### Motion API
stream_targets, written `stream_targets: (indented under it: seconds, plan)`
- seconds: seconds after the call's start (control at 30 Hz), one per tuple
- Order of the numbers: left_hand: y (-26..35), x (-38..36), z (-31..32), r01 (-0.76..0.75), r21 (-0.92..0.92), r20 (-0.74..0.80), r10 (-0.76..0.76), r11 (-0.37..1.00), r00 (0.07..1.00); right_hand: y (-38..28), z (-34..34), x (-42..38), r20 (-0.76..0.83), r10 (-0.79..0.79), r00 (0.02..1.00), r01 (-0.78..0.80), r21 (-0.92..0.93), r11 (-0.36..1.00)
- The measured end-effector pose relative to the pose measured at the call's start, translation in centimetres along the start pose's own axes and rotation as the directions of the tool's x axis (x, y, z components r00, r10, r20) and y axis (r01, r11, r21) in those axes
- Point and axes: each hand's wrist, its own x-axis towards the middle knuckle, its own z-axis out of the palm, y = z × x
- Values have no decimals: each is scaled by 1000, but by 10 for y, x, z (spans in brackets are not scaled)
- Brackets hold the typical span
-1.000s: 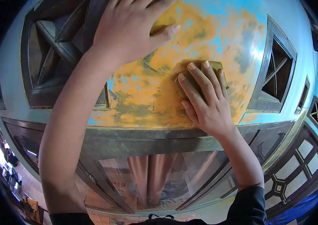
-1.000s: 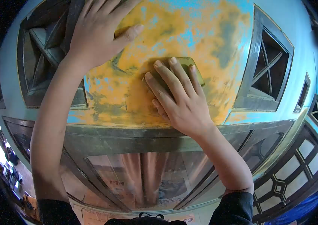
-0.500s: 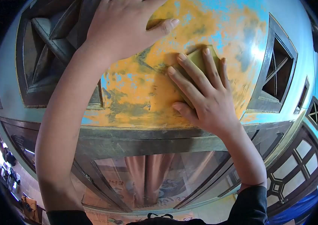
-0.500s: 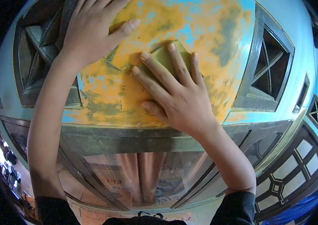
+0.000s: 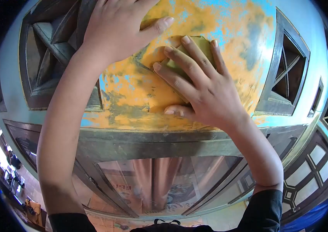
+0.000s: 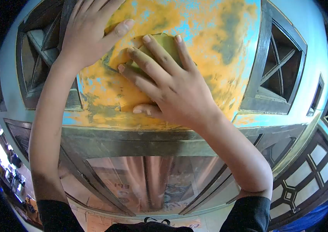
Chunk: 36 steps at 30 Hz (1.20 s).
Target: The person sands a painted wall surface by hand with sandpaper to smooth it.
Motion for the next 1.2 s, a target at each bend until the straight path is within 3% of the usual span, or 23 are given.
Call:
stream_targets:
  seconds: [0.23,0.37,0.47,0.5,0.63,0.77,0.87,0.9,1.03,1.13,1.2]
  plan:
    - [6,-6,-3,23,-8,28,-22,1000,999,10,2,-5,-55,-32,998,31,-18,999]
    - [17,-27,-19,67,-154,156,-43,986,987,47,-4,-1,-190,71,979,-86,-72,994]
    - [34,-67,-4,11,-54,29,-10,998,1000,47,-4,5,-244,188,951,-216,-93,972]
    - [47,-80,-14,88,-284,96,-62,955,993,35,-5,5,-212,227,951,-246,-70,967]
    - [79,-134,-26,131,-282,249,-59,951,967,-1,6,-9,-69,77,995,-78,-12,997]
    - [81,-151,-25,98,-209,266,-40,973,963,38,-2,0,-175,66,982,-81,-82,993]
    - [83,-153,-26,113,-201,264,-58,973,963,45,-28,23,-15,383,924,-380,-158,911]
    - [84,-153,-27,119,-202,259,-65,972,964,49,5,22,-346,245,906,-307,-137,942]
    - [86,-161,-27,142,-219,260,-82,965,962,0,8,-1,-117,80,990,-76,42,996]
    - [85,-168,-26,132,-221,242,-77,966,967,46,-6,1,-213,193,958,-222,-125,967]
    - [85,-171,-26,129,-208,246,-75,970,966,82,-5,8,-364,312,877,-343,-20,939]
